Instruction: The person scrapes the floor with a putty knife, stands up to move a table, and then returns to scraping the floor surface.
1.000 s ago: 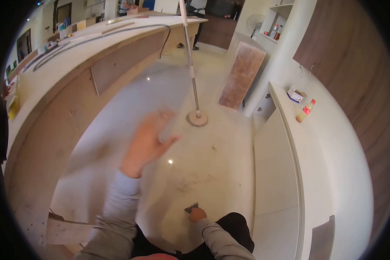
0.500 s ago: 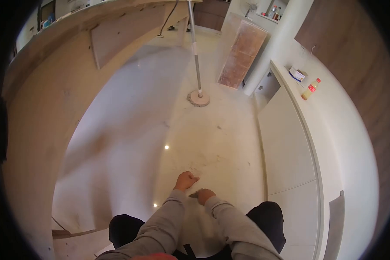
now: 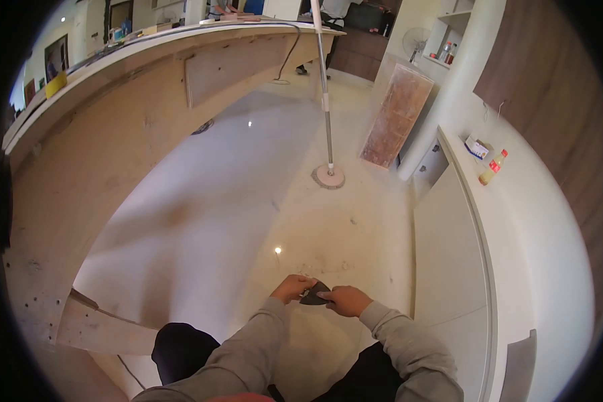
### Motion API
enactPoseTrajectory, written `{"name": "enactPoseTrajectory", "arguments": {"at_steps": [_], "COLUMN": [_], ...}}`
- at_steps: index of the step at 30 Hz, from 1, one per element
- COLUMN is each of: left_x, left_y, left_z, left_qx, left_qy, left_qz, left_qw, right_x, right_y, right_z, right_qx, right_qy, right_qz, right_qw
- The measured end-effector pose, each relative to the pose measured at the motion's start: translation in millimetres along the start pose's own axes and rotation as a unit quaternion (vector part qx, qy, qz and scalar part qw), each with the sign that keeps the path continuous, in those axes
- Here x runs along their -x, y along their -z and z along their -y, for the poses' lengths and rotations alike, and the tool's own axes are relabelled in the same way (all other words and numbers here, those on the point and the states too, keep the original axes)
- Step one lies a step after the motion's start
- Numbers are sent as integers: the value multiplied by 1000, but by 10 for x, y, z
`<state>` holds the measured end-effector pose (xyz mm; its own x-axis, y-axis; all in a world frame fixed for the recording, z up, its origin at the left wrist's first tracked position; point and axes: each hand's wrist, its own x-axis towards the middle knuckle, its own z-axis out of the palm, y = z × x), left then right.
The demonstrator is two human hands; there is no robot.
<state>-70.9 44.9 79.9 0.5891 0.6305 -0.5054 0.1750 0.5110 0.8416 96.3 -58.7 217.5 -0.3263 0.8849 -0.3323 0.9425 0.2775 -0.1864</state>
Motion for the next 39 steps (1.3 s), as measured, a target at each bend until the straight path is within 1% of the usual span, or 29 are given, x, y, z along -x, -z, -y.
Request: {"name": "enactPoseTrajectory", "arguments": {"at_steps": [1,2,3,4,6,8,10,16,18,19,20,21,22,24,25,27,34,39], "left_x": [29,47,28,-8,-12,-4,-59,-104,-100,-109,-122,-117,-115,-126,-142,-139,-94,-129], "left_y": [-22,-21,-12,-7,-21,-98,-192,-383,-416,-437,-461,-491,-512,-544,-558,-569,-524,-487], "left_z": [62,114,113,117,192,238,281,331,359,375,384,363,348,332,328,312,348,379], "left_qx": [-6,39,84,79,70,73,80,67,146,148,164,180,182,160,164,180,216,167], "left_qy": [5,12,14,13,55,54,50,55,39,39,46,53,52,81,79,76,71,31], "left_qz": [-3,23,50,51,97,106,117,99,161,162,142,122,124,56,59,19,64,74], "left_qw": [1000,999,995,995,991,990,989,991,975,975,975,975,974,982,982,981,972,983], "right_x": [60,92,106,128,191,225,259,279,305,323,337,342,339,319,299,279,255,239], "right_y": [-4,23,4,-52,-157,-167,-163,-270,-245,-190,-156,-148,-164,-209,-226,-248,-145,-160], "right_z": [-13,-25,-72,-135,-225,-324,-383,-506,-505,-480,-461,-469,-486,-508,-514,-500,-433,-450], "right_qx": [-11,-17,-18,-31,-50,-33,-29,2,6,2,-2,0,-8,-13,-16,-16,-5,0], "right_qy": [10,-11,-12,-1,4,-7,-18,-42,-45,-59,-72,-74,-74,-75,-77,-81,-98,-99], "right_qz": [6,5,-2,-2,2,42,44,41,44,37,30,32,17,5,2,1,17,15], "right_qw": [1000,1000,1000,1000,999,999,998,998,998,998,997,997,997,997,997,997,995,995]}}
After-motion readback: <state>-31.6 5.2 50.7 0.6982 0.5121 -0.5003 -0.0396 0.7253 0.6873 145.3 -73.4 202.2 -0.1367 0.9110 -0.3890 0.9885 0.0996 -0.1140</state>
